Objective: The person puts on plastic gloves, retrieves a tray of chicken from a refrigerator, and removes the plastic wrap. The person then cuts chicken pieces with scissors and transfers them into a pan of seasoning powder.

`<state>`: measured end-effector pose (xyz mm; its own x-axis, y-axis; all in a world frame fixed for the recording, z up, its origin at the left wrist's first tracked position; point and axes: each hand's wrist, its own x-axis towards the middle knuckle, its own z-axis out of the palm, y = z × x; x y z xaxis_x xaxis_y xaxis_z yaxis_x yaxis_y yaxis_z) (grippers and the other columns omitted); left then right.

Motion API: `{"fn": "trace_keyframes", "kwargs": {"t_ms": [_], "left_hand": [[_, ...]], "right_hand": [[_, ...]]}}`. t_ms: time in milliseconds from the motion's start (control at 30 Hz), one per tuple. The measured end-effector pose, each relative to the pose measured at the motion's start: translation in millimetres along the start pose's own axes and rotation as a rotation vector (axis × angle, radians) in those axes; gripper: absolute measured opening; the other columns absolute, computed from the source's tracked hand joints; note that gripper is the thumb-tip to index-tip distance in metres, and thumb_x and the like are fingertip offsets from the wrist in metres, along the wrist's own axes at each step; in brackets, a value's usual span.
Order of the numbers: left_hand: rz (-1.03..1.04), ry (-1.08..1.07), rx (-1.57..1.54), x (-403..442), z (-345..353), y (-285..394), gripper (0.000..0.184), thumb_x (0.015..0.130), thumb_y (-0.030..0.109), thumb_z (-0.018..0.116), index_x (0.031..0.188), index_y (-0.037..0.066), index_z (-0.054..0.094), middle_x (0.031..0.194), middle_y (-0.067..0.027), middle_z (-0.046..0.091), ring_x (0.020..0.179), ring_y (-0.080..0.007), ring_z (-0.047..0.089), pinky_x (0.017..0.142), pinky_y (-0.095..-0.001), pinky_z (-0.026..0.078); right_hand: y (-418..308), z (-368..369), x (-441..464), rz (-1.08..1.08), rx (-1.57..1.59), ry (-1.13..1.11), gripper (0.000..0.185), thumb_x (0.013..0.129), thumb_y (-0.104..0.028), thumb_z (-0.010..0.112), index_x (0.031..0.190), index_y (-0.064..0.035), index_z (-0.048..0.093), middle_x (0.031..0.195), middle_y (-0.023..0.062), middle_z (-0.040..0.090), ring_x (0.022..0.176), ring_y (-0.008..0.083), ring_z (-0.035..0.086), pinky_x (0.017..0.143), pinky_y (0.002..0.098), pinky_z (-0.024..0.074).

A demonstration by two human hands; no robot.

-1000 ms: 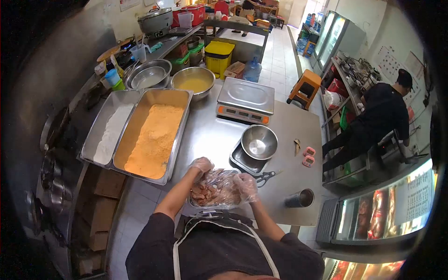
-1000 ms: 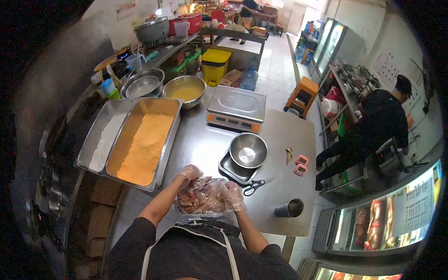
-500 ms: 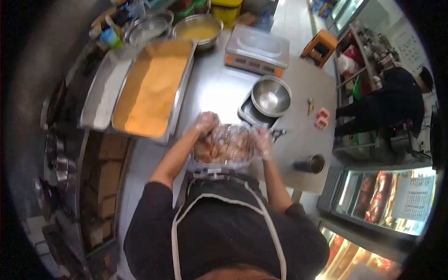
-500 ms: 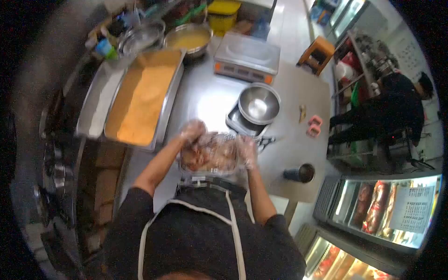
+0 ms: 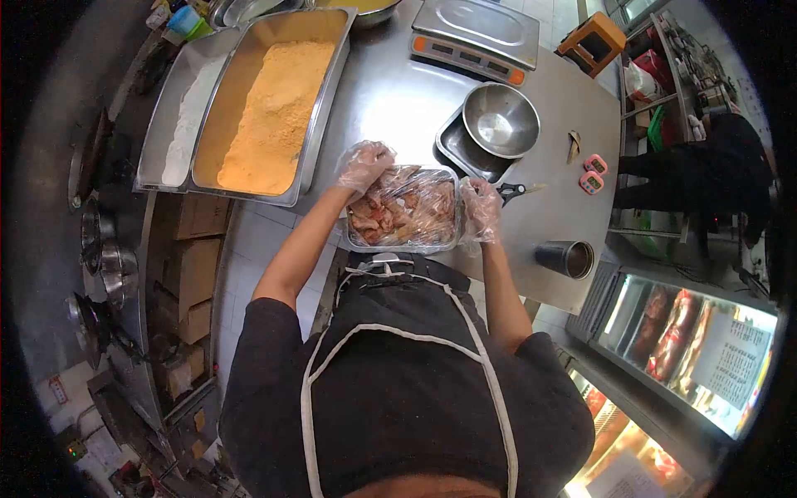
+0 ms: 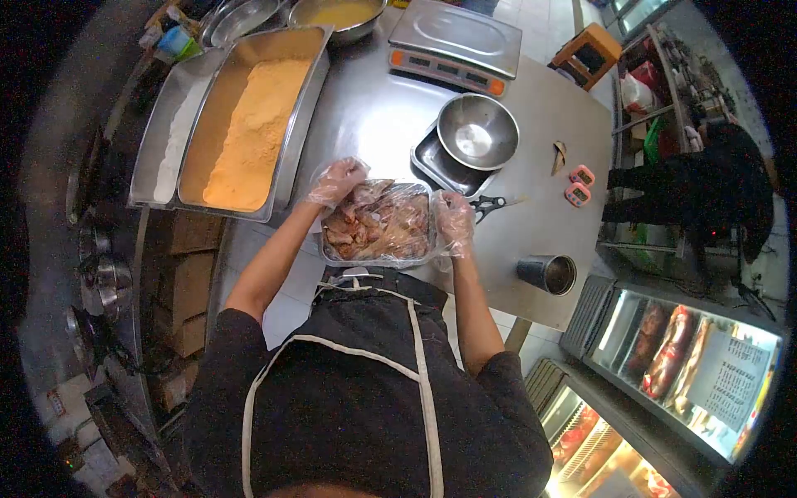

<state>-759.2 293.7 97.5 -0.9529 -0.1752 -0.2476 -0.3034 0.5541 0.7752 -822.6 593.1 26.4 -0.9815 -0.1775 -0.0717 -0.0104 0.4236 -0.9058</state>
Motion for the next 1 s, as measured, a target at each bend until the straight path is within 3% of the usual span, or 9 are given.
{"fn": "trace_keyframes", "kwargs": {"t_ms": [100,167,300,533,567,600,833,900,1000], "left_hand": [[0.048,-0.025,0.133,-9.9,-6.3,12.1,0.032,0.082,0.031,0.064,0.098,0.002,0.065,0.088,-0.0128,0.066,0.086,-0.0265,0.064,0.077,-0.038,0.05],[0.159,0.042,0.327,-9.2,-7.0,11.9,0.032,0.08,0.031,0.067,0.094,0.002,0.066,0.081,-0.0125,0.065,0.08,-0.0267,0.064,0.073,-0.0387,0.05],[0.215,0.019,0.131,-7.3,1.7,0.2,0.035,0.082,0.035,0.066,0.095,0.003,0.066,0.082,-0.0145,0.064,0.078,-0.0274,0.062,0.074,-0.0388,0.049],[0.125,-0.127,0.058,-12.0,7.3,-18.0,0.039,0.089,0.04,0.057,0.103,0.005,0.065,0.1,-0.0179,0.065,0.1,-0.0328,0.06,0.089,-0.0438,0.045],[0.206,-0.07,0.027,-9.7,10.6,-28.9,0.038,0.086,0.039,0.058,0.103,0.006,0.066,0.101,-0.0193,0.065,0.097,-0.0358,0.059,0.089,-0.0444,0.045],[0.161,-0.067,0.112,-13.3,7.8,-20.9,0.04,0.087,0.042,0.059,0.102,0.006,0.066,0.098,-0.0184,0.066,0.096,-0.0332,0.061,0.087,-0.0452,0.045],[0.182,-0.084,0.003,-4.1,20.1,-34.6,0.03,0.086,0.034,0.062,0.094,0.005,0.065,0.088,-0.0146,0.065,0.087,-0.0303,0.062,0.08,-0.0404,0.047],[0.242,-0.092,-0.045,7.3,29.3,-48.8,0.017,0.088,0.023,0.066,0.09,0.006,0.067,0.078,-0.0033,0.067,0.077,-0.0137,0.059,0.074,-0.0311,0.049],[0.224,-0.154,0.018,13.1,40.2,-56.0,0.02,0.089,0.025,0.064,0.093,0.006,0.066,0.087,-0.0041,0.068,0.083,-0.0145,0.059,0.077,-0.0322,0.047]], "right_hand": [[-28.3,-1.0,-4.6,0.091,0.036,-0.011,0.019,0.087,-0.022,0.071,0.095,-0.005,0.068,0.069,-0.0023,0.059,0.056,0.0044,0.049,0.048,0.0214,0.038],[-55.4,-6.3,-11.3,0.071,0.003,-0.028,0.032,0.087,-0.033,0.065,0.096,-0.0031,0.07,0.091,0.0181,0.07,0.082,0.0278,0.068,0.075,0.0388,0.0511],[-60.0,7.4,-1.0,0.167,0.003,-0.059,0.031,0.088,-0.031,0.065,0.1,-0.0021,0.069,0.09,0.0159,0.071,0.081,0.0241,0.068,0.074,0.0371,0.0519],[-131.0,55.5,24.7,-0.937,-0.944,-0.54,0.031,0.078,-0.018,0.059,0.101,0.0025,0.058,0.083,0.0159,0.06,0.079,0.0272,0.063,0.071,0.0406,0.053],[-158.6,42.3,18.3,-0.735,-0.714,-0.636,0.026,0.08,-0.019,0.055,0.095,0.001,0.061,0.081,0.0142,0.06,0.078,0.0277,0.064,0.07,0.0412,0.0537],[-137.4,60.4,34.2,-0.964,-1.032,-0.579,0.025,0.081,-0.023,0.057,0.091,-0.0015,0.064,0.087,0.0156,0.064,0.081,0.0297,0.065,0.073,0.0405,0.0544],[-129.7,47.2,57.0,-0.841,-1.007,-0.757,0.034,0.086,-0.041,0.055,0.092,-0.0099,0.068,0.096,0.0139,0.067,0.092,0.0315,0.064,0.081,0.0437,0.0513],[-110.7,45.7,69.8,-0.777,-0.963,-0.805,0.036,0.086,-0.043,0.055,0.092,-0.0098,0.068,0.097,0.0144,0.067,0.092,0.0316,0.064,0.081,0.0436,0.051],[-124.7,35.7,63.5,-0.634,-0.989,-0.851,0.036,0.082,-0.041,0.06,0.096,-0.0095,0.068,0.098,0.0131,0.068,0.096,0.0303,0.065,0.081,0.0403,0.0516]]}}
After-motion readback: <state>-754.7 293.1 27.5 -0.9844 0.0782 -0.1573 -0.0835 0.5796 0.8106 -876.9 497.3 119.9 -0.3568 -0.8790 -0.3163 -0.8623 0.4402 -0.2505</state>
